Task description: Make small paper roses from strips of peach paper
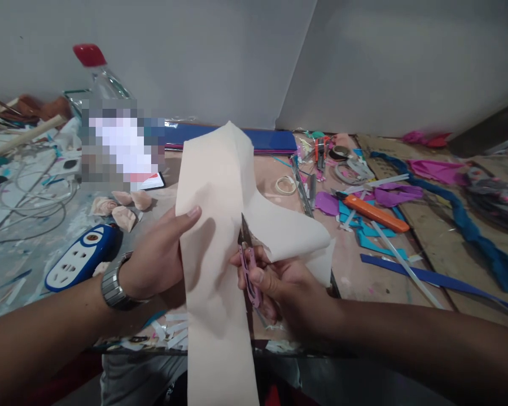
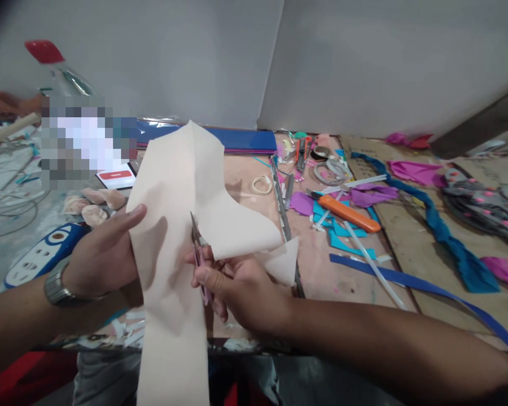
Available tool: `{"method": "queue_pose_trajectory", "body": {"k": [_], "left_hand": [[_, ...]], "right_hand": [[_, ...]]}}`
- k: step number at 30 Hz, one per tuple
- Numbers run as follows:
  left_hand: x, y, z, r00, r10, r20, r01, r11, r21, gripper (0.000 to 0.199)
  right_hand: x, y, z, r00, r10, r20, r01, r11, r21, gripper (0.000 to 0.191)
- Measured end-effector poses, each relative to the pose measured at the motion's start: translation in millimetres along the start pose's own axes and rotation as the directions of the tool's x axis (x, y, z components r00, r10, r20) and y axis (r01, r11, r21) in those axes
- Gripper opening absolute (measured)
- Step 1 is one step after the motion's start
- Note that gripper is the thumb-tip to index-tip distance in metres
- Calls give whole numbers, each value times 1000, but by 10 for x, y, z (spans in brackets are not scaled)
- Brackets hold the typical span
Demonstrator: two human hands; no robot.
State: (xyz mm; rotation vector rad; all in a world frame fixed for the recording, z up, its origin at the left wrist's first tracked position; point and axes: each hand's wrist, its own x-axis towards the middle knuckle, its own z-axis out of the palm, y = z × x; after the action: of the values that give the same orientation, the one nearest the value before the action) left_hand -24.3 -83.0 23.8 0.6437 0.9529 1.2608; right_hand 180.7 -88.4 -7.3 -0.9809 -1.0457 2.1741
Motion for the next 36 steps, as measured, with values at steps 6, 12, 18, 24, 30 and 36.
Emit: {"method": "queue_pose_trajectory", "body": {"k": [6,12,18,24,30,36], "left_hand": [[37,-27,27,989,-18,-147,16,1000,-17,46],[-6,-58,26,990,-25,-139,28,999,16,51],[-6,-97,26,992,62,-108,-55,996,66,48],[-36,-116,49,997,51,-61,-50,999,23,56],[-38,-121,64,991,71,-117,-64,996,57,54],[-40,-134,49,993,84,-86,-80,996,38,54]], "right_hand": [[27,60,-8,999,-40,-22,40,999,0,49],[45,44,2,996,-82,-21,82,996,27,46],[51,31,0,996,-91,15,90,995,37,37],[42,42,-14,997,-58,42,57,998,14,34],[57,34,7,996,-81,36,80,996,27,32],[68,28,1,996,-79,51,76,996,45,30]]}}
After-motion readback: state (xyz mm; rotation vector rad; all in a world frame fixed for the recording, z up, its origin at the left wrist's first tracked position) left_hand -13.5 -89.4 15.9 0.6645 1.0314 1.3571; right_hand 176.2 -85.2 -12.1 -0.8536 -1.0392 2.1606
